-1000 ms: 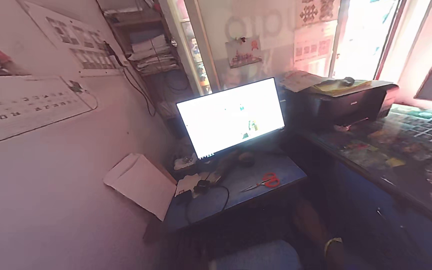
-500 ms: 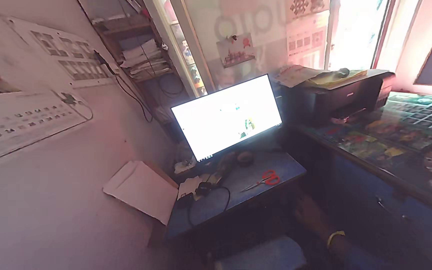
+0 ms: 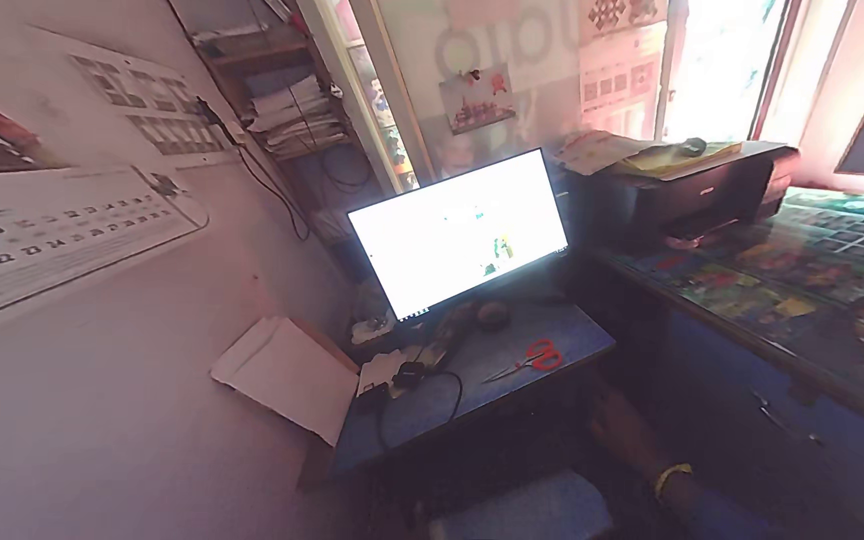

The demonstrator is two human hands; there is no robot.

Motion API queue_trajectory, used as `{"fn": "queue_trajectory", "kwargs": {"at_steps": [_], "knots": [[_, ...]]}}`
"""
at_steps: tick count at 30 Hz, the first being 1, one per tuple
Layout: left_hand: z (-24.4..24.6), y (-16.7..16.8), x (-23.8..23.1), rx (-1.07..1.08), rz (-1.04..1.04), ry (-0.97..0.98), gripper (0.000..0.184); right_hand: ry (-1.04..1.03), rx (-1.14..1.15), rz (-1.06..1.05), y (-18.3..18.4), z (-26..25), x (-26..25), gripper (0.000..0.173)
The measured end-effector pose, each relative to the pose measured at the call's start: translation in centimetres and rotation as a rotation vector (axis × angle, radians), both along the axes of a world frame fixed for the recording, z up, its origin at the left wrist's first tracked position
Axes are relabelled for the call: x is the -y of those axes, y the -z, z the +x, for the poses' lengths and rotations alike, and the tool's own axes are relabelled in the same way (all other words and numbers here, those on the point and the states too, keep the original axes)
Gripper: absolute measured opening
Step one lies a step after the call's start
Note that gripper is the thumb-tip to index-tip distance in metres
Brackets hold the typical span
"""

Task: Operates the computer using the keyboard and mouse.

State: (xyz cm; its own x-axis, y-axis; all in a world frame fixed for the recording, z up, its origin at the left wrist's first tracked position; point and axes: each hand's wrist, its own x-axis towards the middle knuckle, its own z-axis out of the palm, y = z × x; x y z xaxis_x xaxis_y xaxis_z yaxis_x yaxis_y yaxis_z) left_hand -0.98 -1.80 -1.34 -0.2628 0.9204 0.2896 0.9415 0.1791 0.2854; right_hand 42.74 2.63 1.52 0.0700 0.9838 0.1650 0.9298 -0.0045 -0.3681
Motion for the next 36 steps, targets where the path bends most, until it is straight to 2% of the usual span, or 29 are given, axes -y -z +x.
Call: {"fn": "queue_trajectory", "kwargs": {"at_steps": [5,7,8,13,15,17,23,24,26,28,32,36], "knots": [[0.7,-1.2,0.1,0.034,-0.049,0.060,0.062,0.005,-0.006,0.027,0.4,0.2,-0.2,0.051],[2.5,-3.7,0.7,0.116,-0.124,0.161,0.054,-0.002,-0.004,0.038,0.4,0.1,-0.2,0.051],[3.5,-3.9,0.8,0.083,-0.166,0.216,0.055,-0.004,0.000,0.034,0.3,0.1,-0.2,0.051],[9.5,-2.5,0.4,-0.060,-0.130,0.596,0.058,0.009,-0.013,0.011,-0.5,0.0,0.0,0.052],[11.8,-3.3,0.1,0.001,-0.154,0.648,0.062,0.026,0.001,0.015,-0.3,0.1,0.0,0.055],[13.2,-3.7,-0.1,0.044,-0.172,0.652,0.065,0.038,0.015,0.034,-0.1,0.0,-0.1,0.056],[14.1,-3.3,-0.8,-0.039,-0.204,0.645,0.068,0.040,-0.001,0.051,0.7,-0.2,-0.1,0.055],[14.1,-3.1,-1.0,-0.043,-0.157,0.659,0.067,0.037,-0.008,0.039,0.7,-0.2,0.0,0.055],[14.4,-1.8,-1.9,-0.025,0.063,0.705,0.062,0.034,-0.010,0.001,0.4,0.1,0.2,0.056],[14.9,-2.0,-2.4,0.017,0.155,0.754,0.058,0.044,-0.008,-0.005,0.0,0.3,0.0,0.056],[15.4,-3.1,-1.7,0.114,-0.003,0.728,0.055,0.045,-0.017,0.001,0.3,0.2,-0.4,0.056],[14.7,-2.2,-0.5,0.139,-0.145,0.647,0.059,0.016,-0.048,0.030,1.3,-0.1,-0.5,0.049]]}}
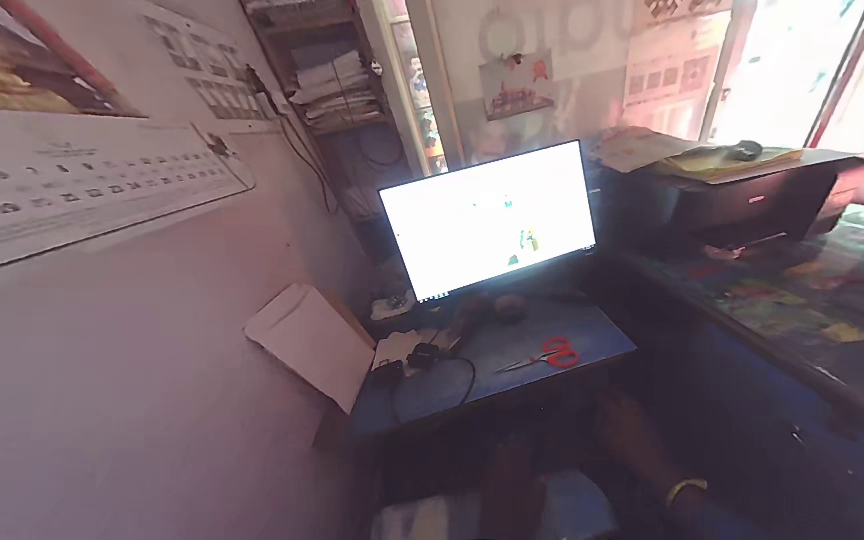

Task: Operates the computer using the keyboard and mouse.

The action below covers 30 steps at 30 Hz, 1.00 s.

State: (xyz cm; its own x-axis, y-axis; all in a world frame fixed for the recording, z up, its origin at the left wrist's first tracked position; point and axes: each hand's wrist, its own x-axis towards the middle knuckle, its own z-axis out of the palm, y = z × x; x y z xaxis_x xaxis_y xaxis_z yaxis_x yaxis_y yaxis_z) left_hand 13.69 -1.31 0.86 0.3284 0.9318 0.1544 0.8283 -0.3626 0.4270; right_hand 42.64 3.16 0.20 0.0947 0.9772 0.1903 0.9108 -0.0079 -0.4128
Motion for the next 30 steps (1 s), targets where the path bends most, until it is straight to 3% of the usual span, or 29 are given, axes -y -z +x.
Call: {"fn": "queue_trajectory", "kwargs": {"at_steps": [5,10,30], "knots": [[-0.5,1.2,0.1,-0.033,-0.028,-0.035,0.062,-0.073,0.039,-0.042,-1.2,-0.3,0.4,0.053],[-0.7,2.7,-0.4,0.022,0.050,0.043,0.058,-0.069,0.115,0.061,0.4,0.5,-0.1,0.050],[-0.6,2.6,-0.4,-0.005,0.023,0.063,0.058,-0.057,0.109,0.032,-0.4,0.2,0.7,0.052]]}}
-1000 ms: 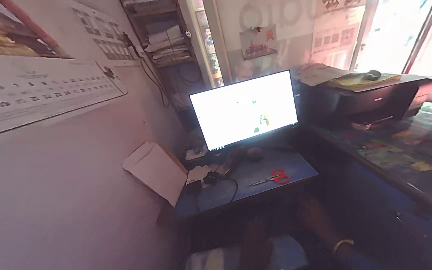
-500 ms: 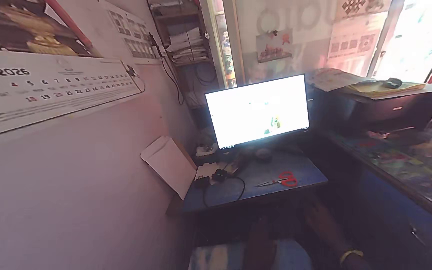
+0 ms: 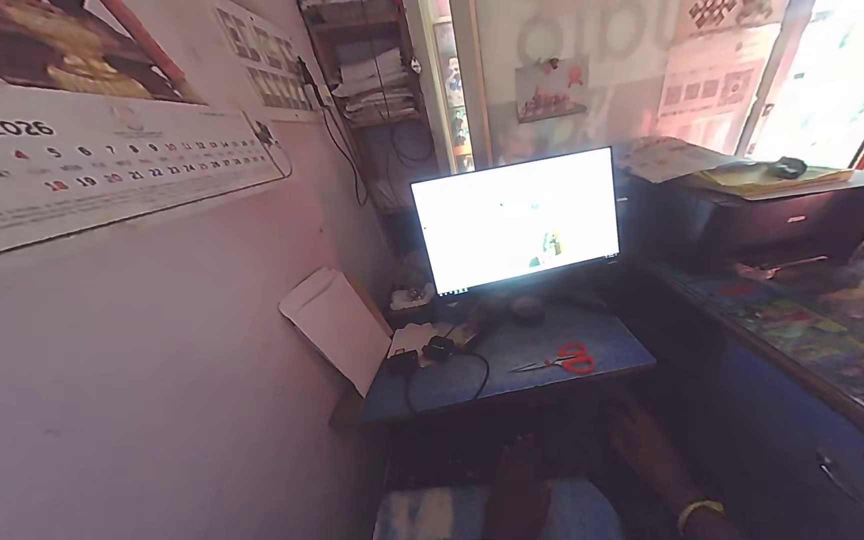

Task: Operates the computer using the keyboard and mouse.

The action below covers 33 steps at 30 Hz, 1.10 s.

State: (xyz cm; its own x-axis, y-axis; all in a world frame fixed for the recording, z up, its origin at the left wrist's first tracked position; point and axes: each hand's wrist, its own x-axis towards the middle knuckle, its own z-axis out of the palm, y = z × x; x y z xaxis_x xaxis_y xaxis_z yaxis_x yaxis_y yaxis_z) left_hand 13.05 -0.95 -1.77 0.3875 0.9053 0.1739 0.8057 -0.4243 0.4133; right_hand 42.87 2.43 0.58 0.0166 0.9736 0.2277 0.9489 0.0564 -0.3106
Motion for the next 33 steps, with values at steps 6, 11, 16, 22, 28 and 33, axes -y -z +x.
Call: {"fn": "queue_trajectory", "kwargs": {"at_steps": [6,11,16,22,28,33], "knots": [[0.0,-0.3,0.0,-0.020,-0.010,-0.008,0.060,0.004,-0.018,0.013,0.1,-0.2,0.0,0.050],[-0.1,0.4,0.1,-0.009,0.065,0.003,0.062,0.003,-0.042,0.018,0.1,-0.3,0.1,0.048],[-0.1,0.4,0.0,-0.012,0.057,0.003,0.062,0.007,-0.039,0.032,0.2,-0.4,0.2,0.048],[0.1,-0.2,0.2,-0.015,0.025,0.010,0.059,0.013,-0.023,0.073,0.3,-0.2,0.4,0.048],[0.2,-0.6,0.1,-0.003,0.000,-0.006,0.059,0.041,-0.014,0.051,-0.4,-0.5,0.6,0.048],[0.2,-0.7,0.0,-0.016,-0.022,-0.011,0.059,0.030,-0.021,0.028,-0.1,-0.3,0.5,0.050]]}}
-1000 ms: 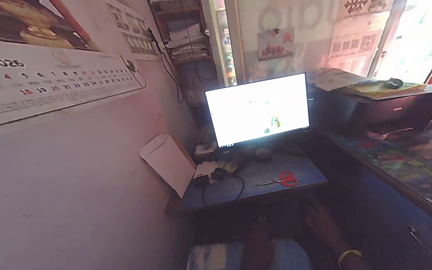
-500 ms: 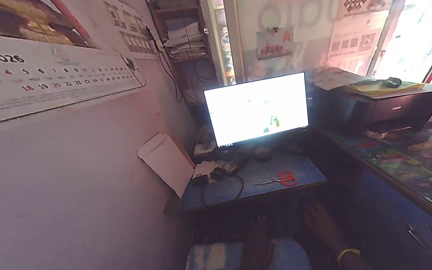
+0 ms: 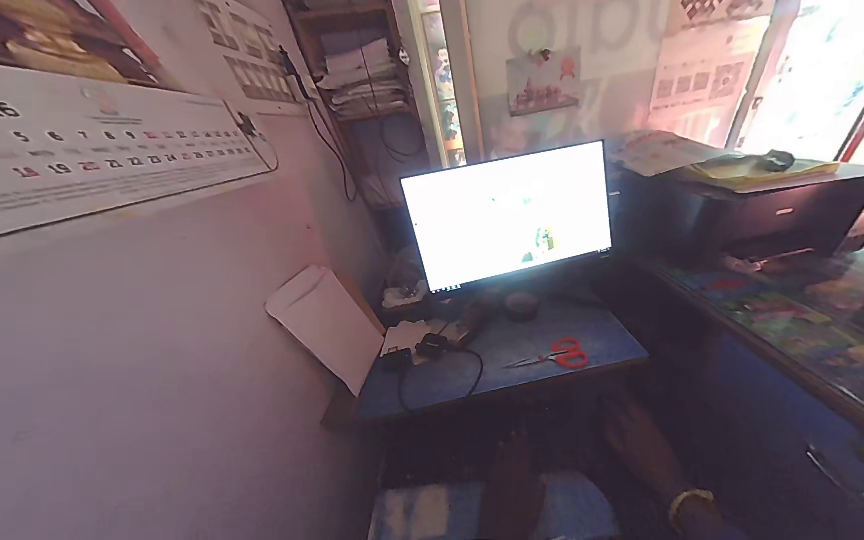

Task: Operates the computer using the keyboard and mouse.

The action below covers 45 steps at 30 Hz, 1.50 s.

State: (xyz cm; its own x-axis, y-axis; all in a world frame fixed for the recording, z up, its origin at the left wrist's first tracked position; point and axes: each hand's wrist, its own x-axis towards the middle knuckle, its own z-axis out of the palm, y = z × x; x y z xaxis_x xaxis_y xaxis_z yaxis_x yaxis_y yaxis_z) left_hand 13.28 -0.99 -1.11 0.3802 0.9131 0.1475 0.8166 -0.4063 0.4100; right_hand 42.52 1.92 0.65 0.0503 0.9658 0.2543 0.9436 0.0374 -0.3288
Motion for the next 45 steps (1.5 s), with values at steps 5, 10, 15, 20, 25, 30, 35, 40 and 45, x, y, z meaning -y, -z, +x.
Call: {"fn": "queue_trajectory", "kwargs": {"at_steps": [5,10,15,20,25,30,35,40,45], "knots": [[-0.2,0.6,0.0,0.013,0.064,0.006,0.058,-0.020,-0.005,0.002,-0.1,0.0,-0.1,0.049],[-0.4,1.3,-0.2,0.027,0.124,0.022,0.058,0.032,-0.007,-0.084,-0.7,-0.2,-0.3,0.049],[-0.5,1.3,-0.3,0.021,0.141,0.020,0.058,0.042,0.001,-0.057,-0.3,-0.2,-0.4,0.049],[-0.6,1.2,-0.2,0.008,0.138,0.014,0.058,-0.033,0.036,-0.026,0.0,-0.2,-0.5,0.049],[-0.6,1.3,-0.3,0.020,0.129,0.023,0.058,-0.041,0.027,-0.035,-0.1,-0.1,-0.6,0.049],[-0.5,1.4,-0.3,0.027,0.147,0.013,0.058,-0.058,0.016,-0.004,-0.2,-0.1,-0.7,0.049],[-0.5,1.3,-0.2,0.010,0.101,0.017,0.059,-0.062,0.003,0.006,0.3,0.1,-0.8,0.049],[-0.5,1.1,-0.1,0.012,0.076,0.023,0.059,-0.054,-0.022,-0.048,0.0,0.1,-0.6,0.050],[-0.2,0.8,0.0,-0.043,0.069,0.030,0.059,-0.045,-0.023,-0.068,-0.2,0.1,0.2,0.050]]}}
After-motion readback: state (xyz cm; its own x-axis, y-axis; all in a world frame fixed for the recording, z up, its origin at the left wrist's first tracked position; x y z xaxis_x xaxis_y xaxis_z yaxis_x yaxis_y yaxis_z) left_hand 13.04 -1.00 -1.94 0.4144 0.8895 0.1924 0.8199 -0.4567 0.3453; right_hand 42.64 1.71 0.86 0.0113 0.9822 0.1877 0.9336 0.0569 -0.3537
